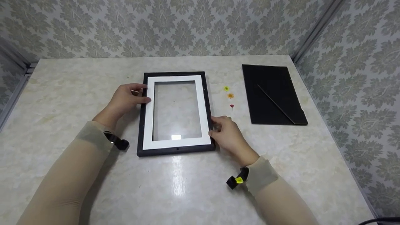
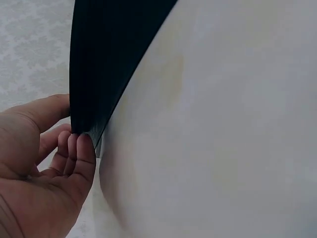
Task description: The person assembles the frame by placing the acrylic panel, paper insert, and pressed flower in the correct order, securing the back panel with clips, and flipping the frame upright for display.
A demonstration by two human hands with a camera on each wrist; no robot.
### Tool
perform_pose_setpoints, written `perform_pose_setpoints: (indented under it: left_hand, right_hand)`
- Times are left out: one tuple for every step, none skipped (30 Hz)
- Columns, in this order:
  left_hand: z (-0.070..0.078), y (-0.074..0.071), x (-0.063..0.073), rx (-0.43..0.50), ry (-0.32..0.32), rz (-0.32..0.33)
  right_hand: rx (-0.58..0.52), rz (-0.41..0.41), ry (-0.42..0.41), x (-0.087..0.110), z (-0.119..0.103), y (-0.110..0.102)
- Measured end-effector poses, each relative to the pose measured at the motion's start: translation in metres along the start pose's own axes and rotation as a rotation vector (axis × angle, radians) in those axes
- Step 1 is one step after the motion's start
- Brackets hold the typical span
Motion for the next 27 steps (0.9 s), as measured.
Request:
perform_pose_setpoints:
  left_hand:
    - [0.001, 0.001, 0.002, -0.003, -0.004, 0.004]
    - [0.002, 0.001, 0.004, -0.012, -0.009, 0.008]
    - [0.003, 0.002, 0.006, -0.024, -0.017, 0.012]
    - [0.004, 0.003, 0.008, -0.037, -0.026, 0.012]
    - [0.006, 0.003, 0.011, -0.057, -0.033, 0.009]
    - [0.007, 0.004, 0.013, -0.073, -0.036, 0.007]
    - [0.009, 0.005, 0.015, -0.090, -0.037, 0.002]
    - [0.009, 0.005, 0.017, -0.108, -0.037, -0.001]
    - [0.010, 0.006, 0.019, -0.116, -0.035, -0.006]
    - [0.010, 0.007, 0.020, -0.119, -0.030, -0.009]
    - [0.010, 0.007, 0.021, -0.120, -0.023, -0.010]
    - [0.009, 0.008, 0.022, -0.115, -0.016, -0.007]
    - [0.009, 0.008, 0.023, -0.112, -0.011, -0.003]
    - [0.008, 0.009, 0.024, -0.106, -0.009, 0.001]
    - [0.007, 0.009, 0.025, -0.101, -0.008, 0.005]
    - [0.007, 0.010, 0.025, -0.098, -0.008, 0.010]
    - [0.006, 0.010, 0.026, -0.096, -0.008, 0.017]
    - [0.006, 0.011, 0.027, -0.093, -0.007, 0.023]
    - [0.005, 0.011, 0.028, -0.090, -0.005, 0.028]
    - [0.005, 0.012, 0.028, -0.088, -0.004, 0.034]
    - [0.004, 0.013, 0.029, -0.087, 0.001, 0.042]
    - [0.004, 0.013, 0.029, -0.087, 0.007, 0.047]
    - [0.004, 0.013, 0.030, -0.089, 0.010, 0.050]
    - [0.004, 0.014, 0.031, -0.091, 0.012, 0.051]
    - [0.004, 0.014, 0.031, -0.095, 0.011, 0.051]
    - [0.003, 0.014, 0.032, -0.097, 0.008, 0.048]
    - [0.003, 0.013, 0.033, -0.100, 0.008, 0.041]
  right_hand:
    - [0.002, 0.002, 0.005, 0.000, 0.000, 0.000]
    - [0.002, 0.003, 0.006, 0.001, 0.001, 0.000]
    - [0.003, 0.003, 0.009, 0.002, 0.001, 0.000]
    - [0.004, 0.001, 0.011, 0.002, 0.001, 0.000]
    - [-0.001, 0.001, 0.017, 0.002, 0.000, 0.000]
    - [-0.001, 0.000, 0.020, 0.002, 0.000, 0.000]
    - [-0.005, 0.000, 0.022, 0.002, 0.000, 0.001]
    - [-0.010, -0.001, 0.021, 0.001, 0.000, 0.001]
    - [-0.013, 0.000, 0.024, 0.001, -0.001, 0.001]
    - [-0.017, 0.000, 0.026, 0.000, -0.001, 0.001]
    - [-0.022, 0.001, 0.029, 0.000, -0.001, 0.001]
    - [-0.024, 0.001, 0.030, -0.001, -0.001, 0.002]
    - [-0.027, 0.002, 0.031, -0.001, -0.001, 0.002]
    - [-0.026, 0.002, 0.032, -0.001, 0.000, 0.002]
    - [-0.023, 0.002, 0.035, -0.001, 0.000, 0.002]
    - [-0.021, 0.002, 0.035, -0.002, 0.001, 0.002]
    - [-0.017, 0.005, 0.035, -0.002, 0.001, 0.002]
    - [-0.013, 0.008, 0.035, -0.002, 0.002, 0.002]
    - [-0.009, 0.013, 0.035, -0.002, 0.002, 0.002]
    - [-0.005, 0.017, 0.035, -0.002, 0.002, 0.002]
    - [-0.005, 0.021, 0.035, -0.002, 0.002, 0.002]
    - [-0.004, 0.024, 0.035, -0.002, 0.002, 0.002]
    - [-0.002, 0.025, 0.036, -0.002, 0.002, 0.002]
    - [0.000, 0.025, 0.038, -0.001, 0.002, 0.002]
    - [0.005, 0.025, 0.040, -0.001, 0.002, 0.002]
    - [0.006, 0.023, 0.043, -0.001, 0.002, 0.002]
    - [0.008, 0.020, 0.046, 0.000, 0.002, 0.002]
Point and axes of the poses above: each hand's wrist, its own x-axis away from the middle knuckle, its own y-axis out of the palm, z = x × y, the point moved 3 cm from there along -x, towards the middle knuckle, and after that the axes turned 1 degree about -x, right-handed, at the moved point
